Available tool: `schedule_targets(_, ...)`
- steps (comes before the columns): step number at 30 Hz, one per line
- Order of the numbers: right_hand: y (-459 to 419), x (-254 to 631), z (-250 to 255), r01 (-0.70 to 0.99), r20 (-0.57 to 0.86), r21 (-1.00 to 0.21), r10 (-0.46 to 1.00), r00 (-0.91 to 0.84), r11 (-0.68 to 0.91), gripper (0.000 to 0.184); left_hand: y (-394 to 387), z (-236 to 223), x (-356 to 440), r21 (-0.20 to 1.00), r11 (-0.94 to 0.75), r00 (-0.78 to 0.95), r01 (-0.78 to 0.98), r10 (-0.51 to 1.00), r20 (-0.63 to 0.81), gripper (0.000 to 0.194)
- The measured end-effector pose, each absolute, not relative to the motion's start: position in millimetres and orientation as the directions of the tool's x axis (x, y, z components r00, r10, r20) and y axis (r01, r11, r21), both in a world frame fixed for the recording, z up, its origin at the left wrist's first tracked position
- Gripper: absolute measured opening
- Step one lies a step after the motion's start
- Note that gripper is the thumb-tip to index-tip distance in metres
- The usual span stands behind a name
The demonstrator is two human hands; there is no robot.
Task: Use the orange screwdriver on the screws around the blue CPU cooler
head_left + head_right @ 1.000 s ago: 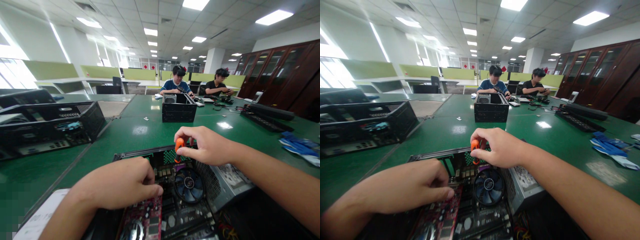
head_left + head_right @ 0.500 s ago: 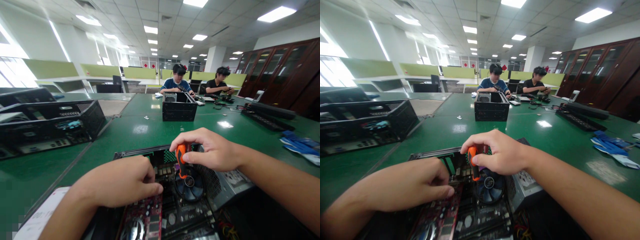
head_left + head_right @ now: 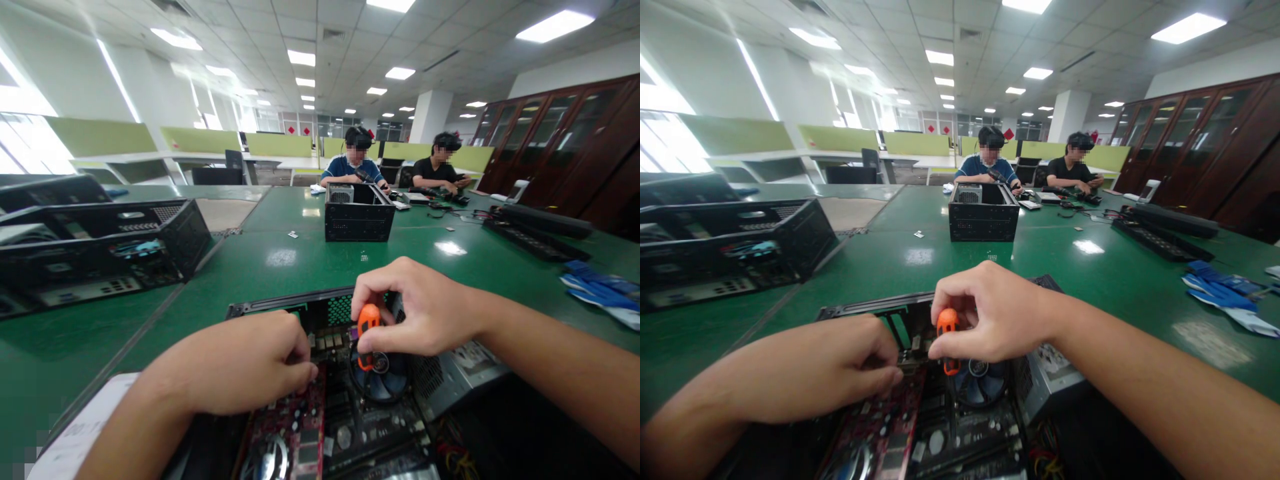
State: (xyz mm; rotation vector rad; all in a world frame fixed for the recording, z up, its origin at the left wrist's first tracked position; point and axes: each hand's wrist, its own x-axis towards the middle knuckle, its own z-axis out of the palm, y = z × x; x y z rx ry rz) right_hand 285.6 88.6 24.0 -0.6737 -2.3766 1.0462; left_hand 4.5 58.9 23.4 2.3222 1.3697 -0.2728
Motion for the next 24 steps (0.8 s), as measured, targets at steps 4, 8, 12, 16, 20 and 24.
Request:
schedule_targets(4, 87.5, 281.7, 22.6, 0.264, 0.13, -0.835, 0.639, -0.758, 0.483, 0.069, 58.3, 21.7, 3.3, 0.299, -0.409, 0.501, 0.862, 0.777, -0.382, 0.039)
schedule_targets(8, 89.9, 282.2, 21.4, 0.264, 0.114, -0.843, 0.634, -0.765, 0.469, 0.07, 57.7, 21.1, 3.2, 0.299, -0.426, 0.516, 0.854, 0.769, -0.378, 0.038)
schedule_targets(12, 95.5, 287.1, 21.4, 0.201, 0.214, -0.784, 0.56, -0.8, 0.588, 0.03, 58.5, 20.7, 2.6, 0.269, -0.43, 0.506, 0.862, 0.76, -0.407, 0.036)
schedule_targets(16, 98.4, 291.7, 20.0, 0.161, 0.303, -0.704, 0.497, -0.813, 0.692, 0.027, 59.2, 20.4, 1.7, 0.275, -0.437, 0.515, 0.857, 0.756, -0.404, 0.036)
schedule_targets(20, 98.8, 292.2, 16.1, 0.284, 0.405, -0.649, 0.636, -0.657, 0.706, 0.034, 59.0, 21.8, 2.9, 0.27, -0.442, 0.517, 0.856, 0.763, -0.389, 0.034)
schedule_targets(24, 102.5, 291.8, 11.2, 0.388, 0.51, -0.528, 0.647, -0.566, 0.756, 0.032, 58.4, 23.2, 4.4, 0.288, -0.451, 0.534, 0.845, 0.749, -0.392, 0.036)
